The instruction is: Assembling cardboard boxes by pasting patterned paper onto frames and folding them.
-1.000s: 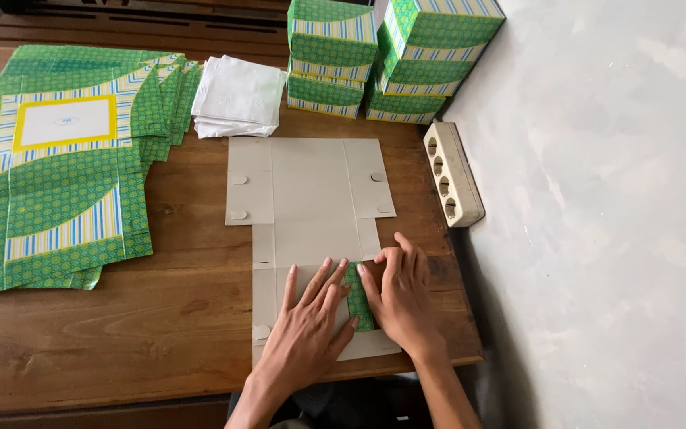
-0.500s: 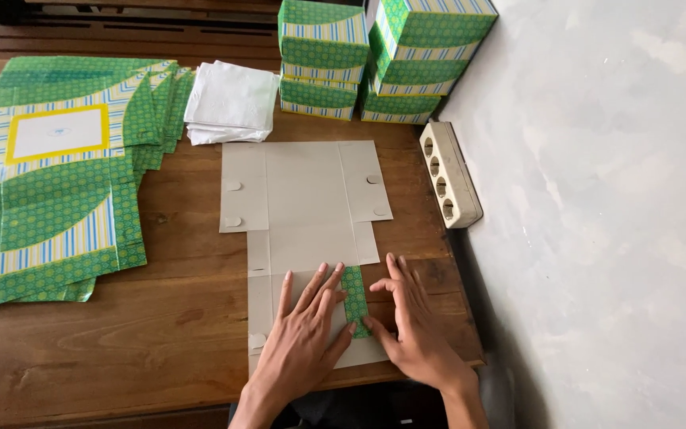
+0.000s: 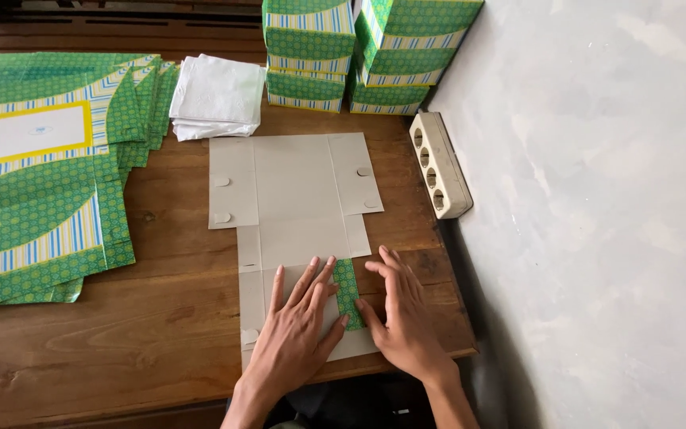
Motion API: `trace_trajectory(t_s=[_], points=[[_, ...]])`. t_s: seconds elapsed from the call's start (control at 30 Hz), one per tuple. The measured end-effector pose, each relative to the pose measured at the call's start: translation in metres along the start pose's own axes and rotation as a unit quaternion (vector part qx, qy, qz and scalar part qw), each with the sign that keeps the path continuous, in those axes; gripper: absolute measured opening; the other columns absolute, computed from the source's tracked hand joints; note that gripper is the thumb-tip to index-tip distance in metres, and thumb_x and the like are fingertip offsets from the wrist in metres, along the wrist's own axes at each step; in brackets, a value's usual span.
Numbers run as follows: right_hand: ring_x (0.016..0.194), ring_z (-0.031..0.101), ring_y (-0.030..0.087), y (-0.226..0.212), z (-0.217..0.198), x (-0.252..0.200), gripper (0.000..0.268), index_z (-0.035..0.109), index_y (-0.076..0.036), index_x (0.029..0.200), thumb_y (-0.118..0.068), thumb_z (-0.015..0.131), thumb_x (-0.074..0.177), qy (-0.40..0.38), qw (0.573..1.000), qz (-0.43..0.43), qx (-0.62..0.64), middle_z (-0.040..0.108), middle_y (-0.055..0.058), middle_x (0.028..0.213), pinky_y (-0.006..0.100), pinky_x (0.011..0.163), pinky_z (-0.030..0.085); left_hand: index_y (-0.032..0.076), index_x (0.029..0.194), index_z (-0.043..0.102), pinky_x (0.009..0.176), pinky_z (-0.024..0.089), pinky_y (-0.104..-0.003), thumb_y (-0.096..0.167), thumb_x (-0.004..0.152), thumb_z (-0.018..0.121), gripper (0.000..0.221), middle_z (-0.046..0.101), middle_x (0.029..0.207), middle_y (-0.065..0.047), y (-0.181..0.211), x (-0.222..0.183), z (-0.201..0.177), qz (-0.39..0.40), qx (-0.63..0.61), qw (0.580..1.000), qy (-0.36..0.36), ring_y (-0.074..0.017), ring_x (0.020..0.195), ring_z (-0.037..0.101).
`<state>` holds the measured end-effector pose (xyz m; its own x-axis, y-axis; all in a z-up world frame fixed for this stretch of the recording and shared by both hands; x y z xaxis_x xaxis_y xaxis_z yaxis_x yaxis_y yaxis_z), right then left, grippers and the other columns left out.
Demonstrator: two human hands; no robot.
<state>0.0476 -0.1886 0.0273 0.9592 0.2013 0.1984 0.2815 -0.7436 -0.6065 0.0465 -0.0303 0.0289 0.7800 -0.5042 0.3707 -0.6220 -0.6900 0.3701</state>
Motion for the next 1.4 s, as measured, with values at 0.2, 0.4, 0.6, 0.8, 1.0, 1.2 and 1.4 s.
trace_trajectory(t_s=[0.2, 0.4, 0.6, 0.8, 1.0, 1.2, 1.4], points=[[0.158, 0.014, 0.034, 0.014, 0.011, 0.024, 0.061, 0.033, -0.009, 0.155, -0.042, 0.046, 0.105, -0.012, 0.998, 0.032, -0.062, 0.021, 0.018, 0.169, 0.051, 0.124, 0.016, 0.001, 0.141, 0.051, 0.123, 0.013, -0.059, 0.038, 0.105, 0.049, 0.051, 0.037, 0.165, -0.011, 0.0, -0.002, 0.001, 0.016, 0.008, 1.0, 0.012, -0.0293, 0.154, 0.028], [0.156, 0.018, 0.037, 0.022, 0.018, 0.042, 0.06, 0.033, -0.005, 0.155, -0.036, 0.045, 0.106, 0.011, 0.994, 0.041, -0.098, 0.026, 0.021, 0.166, 0.053, 0.124, 0.015, 0.001, 0.137, 0.055, 0.123, 0.011, -0.06, 0.038, 0.105, 0.05, 0.049, 0.036, 0.165, -0.012, -0.002, -0.002, 0.003, 0.009, -0.011, 1.0, 0.002, -0.0289, 0.155, 0.026], [0.159, 0.011, 0.031, 0.014, 0.012, 0.024, 0.064, 0.029, -0.007, 0.158, -0.038, 0.048, 0.105, 0.0, 0.998, 0.031, -0.063, 0.021, 0.016, 0.17, 0.051, 0.126, 0.012, 0.001, 0.138, 0.054, 0.123, 0.011, -0.059, 0.04, 0.106, 0.048, 0.051, 0.033, 0.166, -0.012, -0.002, -0.002, 0.003, 0.007, -0.012, 1.0, -0.006, -0.0294, 0.155, 0.025], [0.159, 0.013, 0.031, 0.004, 0.006, 0.0, 0.07, 0.025, -0.008, 0.16, -0.031, 0.058, 0.102, -0.012, 1.0, 0.023, -0.011, 0.023, 0.013, 0.17, 0.05, 0.128, 0.01, 0.002, 0.137, 0.055, 0.123, 0.01, -0.059, 0.04, 0.106, 0.047, 0.05, 0.035, 0.166, -0.011, -0.003, -0.001, 0.002, -0.003, -0.022, 1.0, -0.009, -0.0283, 0.155, 0.026], [0.159, 0.015, 0.029, 0.004, 0.006, -0.016, 0.072, 0.027, -0.01, 0.159, -0.028, 0.063, 0.099, -0.006, 0.999, 0.032, -0.002, 0.026, 0.012, 0.17, 0.051, 0.127, 0.008, 0.002, 0.132, 0.058, 0.122, 0.014, -0.06, 0.037, 0.103, 0.053, 0.046, 0.04, 0.163, -0.012, -0.001, -0.001, 0.001, 0.001, -0.023, 1.0, 0.006, -0.0293, 0.153, 0.03], [0.159, 0.007, 0.035, 0.011, 0.015, 0.005, 0.067, 0.028, -0.011, 0.159, -0.035, 0.054, 0.103, -0.002, 0.997, 0.065, -0.048, 0.02, 0.017, 0.169, 0.058, 0.124, 0.004, -0.001, 0.148, 0.043, 0.123, 0.009, -0.057, 0.037, 0.103, 0.053, 0.059, 0.04, 0.163, -0.012, -0.002, 0.001, 0.001, -0.015, -0.043, 0.999, -0.012, -0.0278, 0.154, 0.027], [0.158, 0.008, 0.038, 0.018, 0.023, 0.039, 0.057, 0.035, -0.012, 0.155, -0.032, 0.05, 0.104, -0.011, 0.993, 0.081, -0.083, 0.022, 0.023, 0.166, 0.065, 0.121, 0.005, 0.005, 0.125, 0.061, 0.123, 0.016, -0.057, 0.03, 0.101, 0.059, 0.035, 0.051, 0.154, -0.017, -0.005, -0.003, -0.003, -0.03, -0.089, 0.995, 0.021, -0.0311, 0.149, 0.037]])
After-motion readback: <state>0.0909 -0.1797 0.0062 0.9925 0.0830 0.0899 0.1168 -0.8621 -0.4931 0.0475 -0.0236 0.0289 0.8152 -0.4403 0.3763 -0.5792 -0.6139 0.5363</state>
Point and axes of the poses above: each hand's wrist, its own x-axis towards the middle knuckle, its own z-axis out of the palm, y = z × x, the point moved 6 cm from there along x, towards the middle knuckle
